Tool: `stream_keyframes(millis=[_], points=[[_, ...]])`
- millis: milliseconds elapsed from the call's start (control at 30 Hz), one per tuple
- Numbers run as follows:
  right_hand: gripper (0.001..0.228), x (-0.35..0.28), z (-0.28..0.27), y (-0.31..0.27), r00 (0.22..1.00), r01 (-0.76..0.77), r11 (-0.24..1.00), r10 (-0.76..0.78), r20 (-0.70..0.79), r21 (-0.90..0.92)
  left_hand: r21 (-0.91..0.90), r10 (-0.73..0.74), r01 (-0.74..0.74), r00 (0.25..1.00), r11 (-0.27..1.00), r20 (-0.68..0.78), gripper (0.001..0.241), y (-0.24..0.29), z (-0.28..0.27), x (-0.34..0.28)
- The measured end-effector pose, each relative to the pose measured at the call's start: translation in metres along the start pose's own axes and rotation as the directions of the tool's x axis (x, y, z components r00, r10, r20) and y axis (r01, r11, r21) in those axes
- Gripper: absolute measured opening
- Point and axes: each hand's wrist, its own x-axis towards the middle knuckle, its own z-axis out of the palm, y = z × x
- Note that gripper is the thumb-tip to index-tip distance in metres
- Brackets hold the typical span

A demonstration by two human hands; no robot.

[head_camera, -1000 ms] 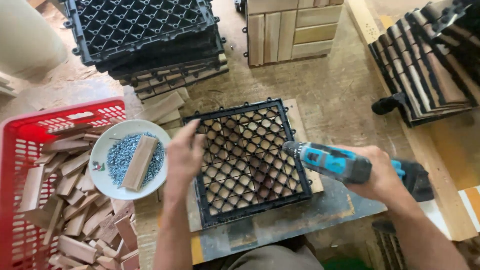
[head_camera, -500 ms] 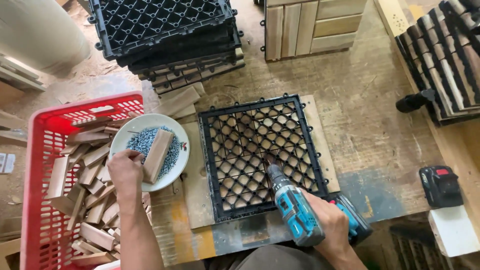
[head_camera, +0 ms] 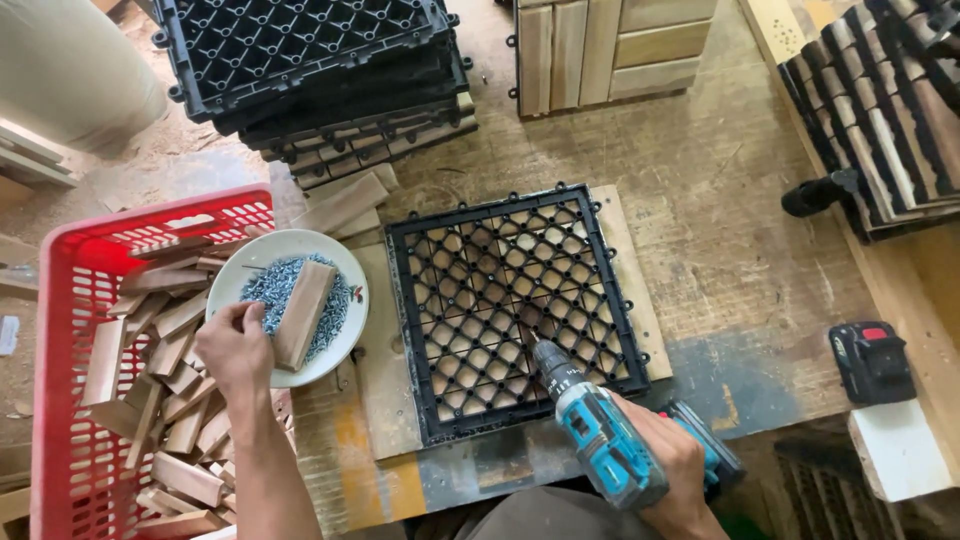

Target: Assembling interlocking wooden deck tiles by fastening wooden slats to a plastic base using a power drill and screws.

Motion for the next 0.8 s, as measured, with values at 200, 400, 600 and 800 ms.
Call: stream_keyframes(millis=[200,400,600,800], points=[[0.013,0.117,0.039,-0.075,0.214,-0.641,-0.239,0.857,-0.469,-0.73,-0.526,-0.099,0.126,0.992,0.841,0.079,0.008,0.063,-0.014,-0.067],[0.04,0.106,0.042,-0.093,-0.126,0.059,-0.952,0.29,-0.949,-0.299,-0.467,-0.098,0.589,0.684,0.659,0.723,0.015,0.118,0.039,-0.162],[0.04,0.1,0.047,-0.086,-0.135,0.05,-0.943,0.32,-0.938,-0.329,-0.594,0.166,0.793,0.574,0.131,0.802,0.017,0.069,0.109,-0.2],[0.031,0.096,0.05,-0.081,-0.135,-0.073,-0.934,0.357,-0.924,-0.35,-0.554,0.153,0.827,0.537,0.098,0.829,0.018,0.074,0.106,-0.201]])
